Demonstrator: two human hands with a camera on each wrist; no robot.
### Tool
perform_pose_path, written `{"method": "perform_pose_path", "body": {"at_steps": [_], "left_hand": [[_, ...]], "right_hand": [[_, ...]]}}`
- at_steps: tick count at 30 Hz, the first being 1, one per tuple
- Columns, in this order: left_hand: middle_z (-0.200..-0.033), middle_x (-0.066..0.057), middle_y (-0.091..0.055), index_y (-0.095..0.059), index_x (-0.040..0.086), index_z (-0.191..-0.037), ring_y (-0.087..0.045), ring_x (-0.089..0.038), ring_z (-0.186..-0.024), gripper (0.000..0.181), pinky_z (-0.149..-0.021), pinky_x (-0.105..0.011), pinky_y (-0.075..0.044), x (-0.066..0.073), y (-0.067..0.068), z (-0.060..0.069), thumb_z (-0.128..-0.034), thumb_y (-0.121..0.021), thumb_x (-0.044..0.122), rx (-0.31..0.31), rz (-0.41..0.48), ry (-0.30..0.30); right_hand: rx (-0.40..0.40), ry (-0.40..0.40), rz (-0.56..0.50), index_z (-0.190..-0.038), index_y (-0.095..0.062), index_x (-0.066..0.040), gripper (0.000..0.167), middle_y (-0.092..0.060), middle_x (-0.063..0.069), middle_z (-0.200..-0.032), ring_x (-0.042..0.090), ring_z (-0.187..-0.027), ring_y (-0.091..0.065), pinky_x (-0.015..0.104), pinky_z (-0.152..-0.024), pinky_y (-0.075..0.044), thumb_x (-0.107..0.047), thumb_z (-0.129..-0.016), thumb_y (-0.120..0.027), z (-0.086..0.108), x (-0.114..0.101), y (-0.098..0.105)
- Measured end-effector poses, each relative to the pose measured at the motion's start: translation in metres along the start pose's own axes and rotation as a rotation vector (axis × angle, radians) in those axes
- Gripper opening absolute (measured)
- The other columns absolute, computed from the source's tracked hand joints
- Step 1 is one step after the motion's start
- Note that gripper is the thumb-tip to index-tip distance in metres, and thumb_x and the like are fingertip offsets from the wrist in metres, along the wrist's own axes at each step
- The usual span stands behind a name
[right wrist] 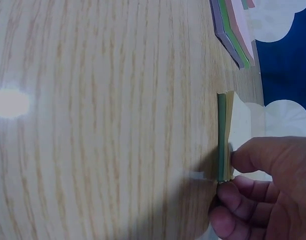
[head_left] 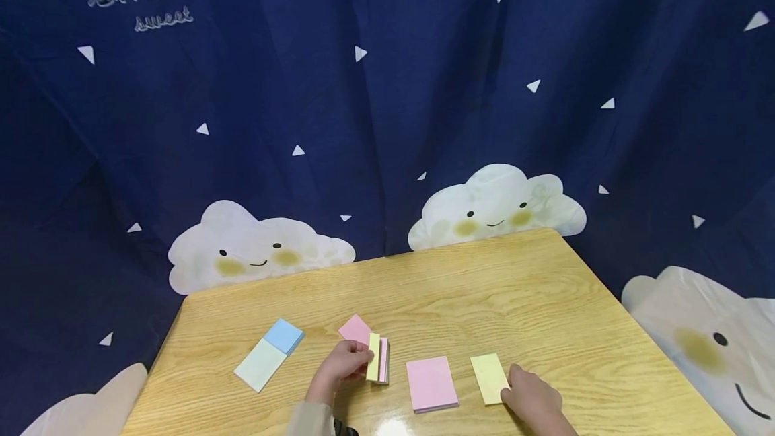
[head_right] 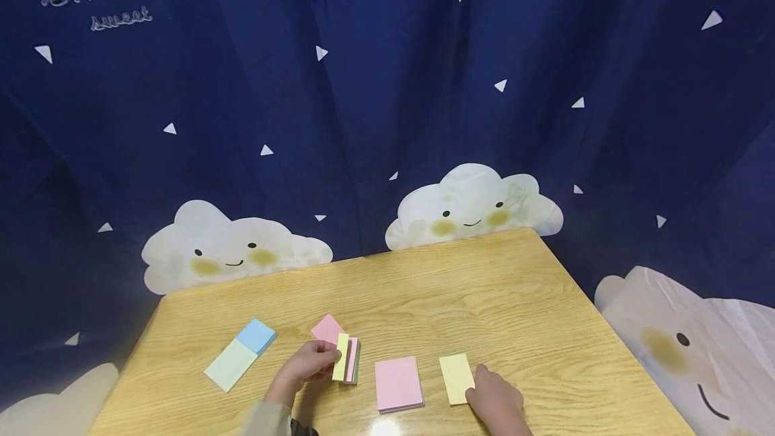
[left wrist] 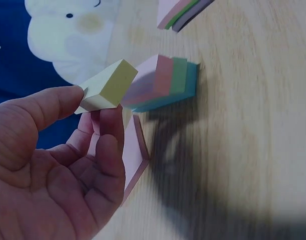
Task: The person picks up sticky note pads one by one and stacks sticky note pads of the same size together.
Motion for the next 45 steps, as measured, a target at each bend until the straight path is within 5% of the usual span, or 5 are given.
{"method": "perform_pose_path", "body": {"at_steps": [9, 23, 38, 45], "left_hand": [[-0.064, 0.001, -0.049, -0.054, -0.001, -0.081, -0.047, -0.01, -0.057, 0.009, -0.051, -0.022, -0.038, 0.002, -0.011, -0.003, -0.08, -0.054, 0.007, -0.001, 0.017, 0.01], [-0.061, 0.002, -0.043, -0.052, -0.003, -0.075, -0.042, -0.007, -0.051, 0.007, -0.046, -0.019, -0.035, 0.002, -0.015, -0.004, -0.0781, -0.054, 0.004, 0.097, -0.066, -0.025], [-0.058, 0.002, -0.042, -0.052, -0.002, -0.073, -0.037, -0.006, -0.047, 0.008, -0.042, -0.018, -0.03, 0.004, -0.014, -0.002, -0.0759, -0.054, 0.006, 0.17, -0.186, -0.055], [-0.06, 0.0, -0.046, -0.051, 0.0, -0.073, -0.049, -0.013, -0.049, 0.008, -0.045, -0.024, -0.038, 0.0, -0.005, 0.001, -0.0771, -0.051, 0.007, 0.212, -0.235, -0.047]], "right_hand": [[-0.003, -0.005, -0.003, -0.078, -0.048, -0.009, 0.01, -0.046, 0.001, -0.061, 0.019, -0.054, -0.042, 0.036, -0.048, -0.036, -0.015, -0.075, -0.055, 0.001, -0.001, 0.001], [0.008, -0.009, -0.002, -0.076, -0.047, -0.01, 0.01, -0.045, 0.001, -0.061, 0.019, -0.054, -0.042, 0.036, -0.048, -0.036, -0.015, -0.074, -0.054, 0.002, -0.002, 0.002], [0.016, -0.001, -0.001, -0.076, -0.046, -0.01, 0.01, -0.046, 0.002, -0.062, 0.02, -0.055, -0.042, 0.036, -0.047, -0.035, -0.015, -0.073, -0.054, 0.002, -0.002, 0.003], [0.004, -0.004, -0.008, -0.076, -0.046, -0.01, 0.011, -0.044, 0.002, -0.06, 0.019, -0.053, -0.041, 0.034, -0.047, -0.034, -0.015, -0.074, -0.055, 0.003, -0.002, 0.003]]}}
Point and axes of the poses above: each hand's wrist, its own z-axis away from the middle knuckle, its own y-axis out of the back of the hand, x = y × z, the point moved 3 cm from there along -z, towards the middle knuckle
